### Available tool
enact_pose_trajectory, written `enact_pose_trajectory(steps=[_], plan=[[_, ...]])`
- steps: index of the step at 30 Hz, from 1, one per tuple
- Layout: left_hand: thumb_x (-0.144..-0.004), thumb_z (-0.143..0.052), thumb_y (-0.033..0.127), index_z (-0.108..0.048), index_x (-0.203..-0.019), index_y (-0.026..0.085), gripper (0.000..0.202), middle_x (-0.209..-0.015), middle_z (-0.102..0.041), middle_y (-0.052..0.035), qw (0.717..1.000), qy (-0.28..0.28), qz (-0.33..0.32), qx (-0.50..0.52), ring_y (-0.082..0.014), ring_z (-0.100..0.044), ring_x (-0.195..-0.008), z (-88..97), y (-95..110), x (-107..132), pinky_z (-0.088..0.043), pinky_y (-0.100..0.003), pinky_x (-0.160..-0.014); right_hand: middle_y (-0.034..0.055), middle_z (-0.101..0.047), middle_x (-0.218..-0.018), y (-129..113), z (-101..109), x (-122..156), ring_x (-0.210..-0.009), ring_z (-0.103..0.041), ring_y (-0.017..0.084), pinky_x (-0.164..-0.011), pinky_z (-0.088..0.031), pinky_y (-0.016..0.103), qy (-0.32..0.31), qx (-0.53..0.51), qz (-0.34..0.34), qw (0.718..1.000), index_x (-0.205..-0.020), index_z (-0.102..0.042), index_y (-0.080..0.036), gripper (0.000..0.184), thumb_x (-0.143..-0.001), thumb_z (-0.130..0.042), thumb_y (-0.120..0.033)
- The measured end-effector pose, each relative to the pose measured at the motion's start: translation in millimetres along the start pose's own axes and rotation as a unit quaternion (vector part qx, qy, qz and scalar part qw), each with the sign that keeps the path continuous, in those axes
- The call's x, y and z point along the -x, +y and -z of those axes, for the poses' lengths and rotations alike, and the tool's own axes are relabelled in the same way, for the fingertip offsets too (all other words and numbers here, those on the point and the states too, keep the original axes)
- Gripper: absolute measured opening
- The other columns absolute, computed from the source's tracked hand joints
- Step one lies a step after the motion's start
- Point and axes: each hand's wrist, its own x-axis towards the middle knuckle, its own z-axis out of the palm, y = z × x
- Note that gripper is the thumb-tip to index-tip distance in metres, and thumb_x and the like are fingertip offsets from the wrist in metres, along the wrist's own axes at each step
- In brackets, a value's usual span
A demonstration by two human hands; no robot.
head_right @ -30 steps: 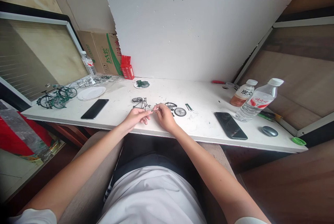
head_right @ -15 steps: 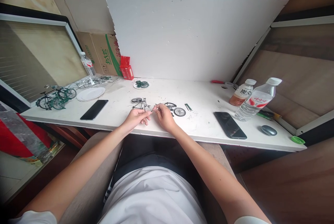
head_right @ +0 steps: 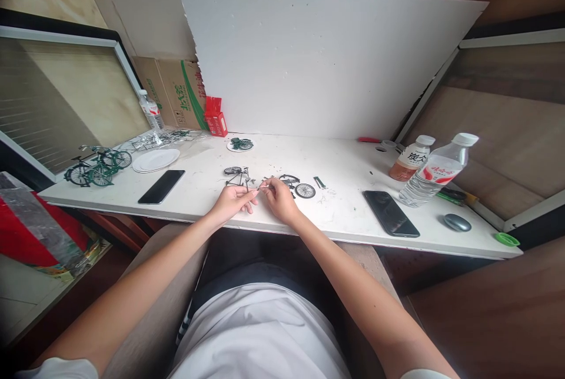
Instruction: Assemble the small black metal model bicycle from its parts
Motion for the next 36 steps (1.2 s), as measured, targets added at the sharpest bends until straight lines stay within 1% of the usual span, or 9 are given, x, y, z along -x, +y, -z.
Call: enact_pose_trajectory(steps=[10, 15, 20, 26, 32, 36], plan=[[-0.087, -0.080, 0.053, -0.078, -0.099, 0.012, 0.043, -0.086, -0.079, -0.0111, 1.000, -0.005, -0.004, -0.011, -0.0146, -0.068, -0.056, -1.0, 1.3, 0.7, -0.055, -0.028, -0.057, 0.0088, -0.073, -0.100, 1.5, 0.4, -0.7, -0.087, -0.064, 0.023, -0.084, -0.050, 0.037, -0.003, 0.008, -0.006, 1.000, -0.098, -0.065, -0.021, 0.015, -0.099, -0.054, -0.031], [-0.086, -0.079, 0.055, -0.076, -0.091, 0.012, 0.043, -0.085, -0.078, -0.0105, 1.000, -0.010, -0.010, -0.016, -0.0138, -0.068, -0.055, -1.5, 0.5, 0.0, -0.055, -0.027, -0.057, 0.0092, -0.074, -0.100, 0.7, 0.4, -0.1, -0.087, -0.064, 0.023, -0.084, -0.050, 0.037, -0.002, 0.011, -0.008, 1.000, -0.099, -0.066, -0.021, 0.016, -0.098, -0.054, -0.031], [-0.086, -0.079, 0.056, -0.076, -0.095, 0.012, 0.045, -0.084, -0.078, -0.0100, 1.000, -0.014, -0.012, -0.017, -0.0138, -0.068, -0.056, -1.5, -3.2, -0.9, -0.054, -0.026, -0.057, 0.0094, -0.074, -0.099, 0.0, 0.5, -0.1, -0.085, -0.064, 0.023, -0.084, -0.051, 0.038, 0.001, 0.020, -0.012, 1.000, -0.099, -0.066, -0.020, 0.016, -0.096, -0.052, -0.027], [-0.089, -0.076, 0.056, -0.076, -0.092, 0.012, 0.044, -0.087, -0.078, -0.0115, 0.999, -0.008, -0.013, -0.028, -0.0136, -0.068, -0.056, -2.9, -1.6, 0.7, -0.053, -0.026, -0.057, 0.0083, -0.073, -0.095, -0.6, 0.5, -0.7, -0.087, -0.064, 0.023, -0.084, -0.050, 0.037, 0.002, 0.027, -0.002, 1.000, -0.097, -0.066, -0.020, 0.017, -0.098, -0.050, -0.027], [-0.091, -0.075, 0.054, -0.075, -0.088, 0.011, 0.043, -0.088, -0.079, -0.0119, 1.000, -0.001, -0.007, -0.027, -0.0130, -0.068, -0.055, -3.4, 0.1, 1.4, -0.053, -0.026, -0.057, 0.0095, -0.074, -0.100, 0.2, -0.4, -1.0, -0.088, -0.065, 0.023, -0.087, -0.050, 0.038, 0.005, 0.036, -0.004, 0.999, -0.098, -0.066, -0.020, 0.017, -0.099, -0.050, -0.026], [-0.089, -0.077, 0.054, -0.075, -0.092, 0.011, 0.044, -0.086, -0.078, -0.0112, 1.000, -0.001, -0.003, -0.018, -0.0128, -0.067, -0.054, -3.9, -0.8, 1.1, -0.054, -0.026, -0.056, 0.0103, -0.074, -0.103, 1.8, -0.7, -1.0, -0.091, -0.066, 0.024, -0.088, -0.050, 0.039, 0.005, 0.036, 0.000, 0.999, -0.099, -0.065, -0.020, 0.016, -0.098, -0.050, -0.024]])
